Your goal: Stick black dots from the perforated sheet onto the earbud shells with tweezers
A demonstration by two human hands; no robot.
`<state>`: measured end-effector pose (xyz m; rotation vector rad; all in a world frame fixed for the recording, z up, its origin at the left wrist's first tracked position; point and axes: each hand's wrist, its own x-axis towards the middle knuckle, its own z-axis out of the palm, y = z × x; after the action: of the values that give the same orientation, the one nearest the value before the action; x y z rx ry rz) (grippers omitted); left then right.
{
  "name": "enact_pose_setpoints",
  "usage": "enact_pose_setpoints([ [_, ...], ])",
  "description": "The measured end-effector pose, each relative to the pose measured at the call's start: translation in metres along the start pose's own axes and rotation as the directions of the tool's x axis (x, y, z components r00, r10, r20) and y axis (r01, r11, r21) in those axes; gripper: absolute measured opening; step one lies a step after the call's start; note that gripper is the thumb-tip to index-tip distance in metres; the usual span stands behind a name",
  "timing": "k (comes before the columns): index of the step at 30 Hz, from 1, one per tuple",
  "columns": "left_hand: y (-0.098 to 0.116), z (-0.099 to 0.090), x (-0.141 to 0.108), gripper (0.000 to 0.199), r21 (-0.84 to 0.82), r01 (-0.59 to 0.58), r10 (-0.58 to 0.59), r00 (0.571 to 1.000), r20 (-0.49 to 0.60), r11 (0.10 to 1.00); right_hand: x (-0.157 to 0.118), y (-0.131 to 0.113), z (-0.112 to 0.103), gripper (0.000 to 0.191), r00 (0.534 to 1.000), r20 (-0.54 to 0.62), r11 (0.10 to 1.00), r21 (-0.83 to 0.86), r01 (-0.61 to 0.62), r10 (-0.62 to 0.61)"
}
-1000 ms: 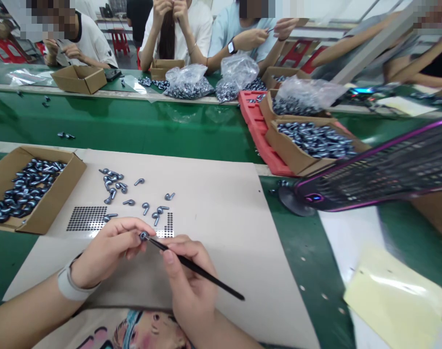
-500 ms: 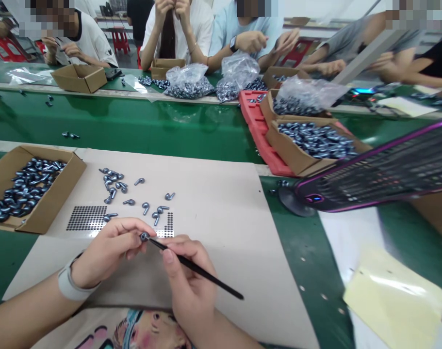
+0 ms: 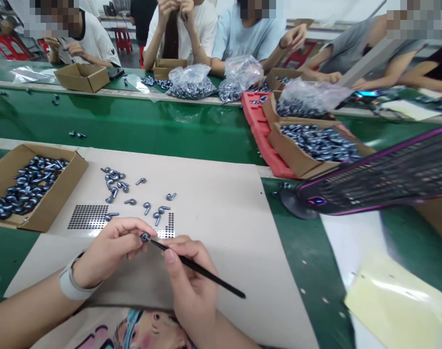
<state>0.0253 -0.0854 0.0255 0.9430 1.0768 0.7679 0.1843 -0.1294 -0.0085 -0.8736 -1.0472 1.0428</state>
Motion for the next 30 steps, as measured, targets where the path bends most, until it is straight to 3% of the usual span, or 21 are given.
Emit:
enact_pose_setpoints([
  [8,0.0001,-0.0005,-0.0004,0.025,0.027,-0.033,0.033,0.999,-0.003,0.999,0.0018,0.0013,0.0006,0.005,0.999,-0.023,0.999,0.029,-0.035,0.035],
  [30,-0.0031,-0.0008,0.0009,0.027,-0.004,0.034,-0.034,0.999,0.006,0.999,0.0058,0.0008,0.0006,0.003,0.985,0.005,0.972,0.165,-0.17,0.171],
])
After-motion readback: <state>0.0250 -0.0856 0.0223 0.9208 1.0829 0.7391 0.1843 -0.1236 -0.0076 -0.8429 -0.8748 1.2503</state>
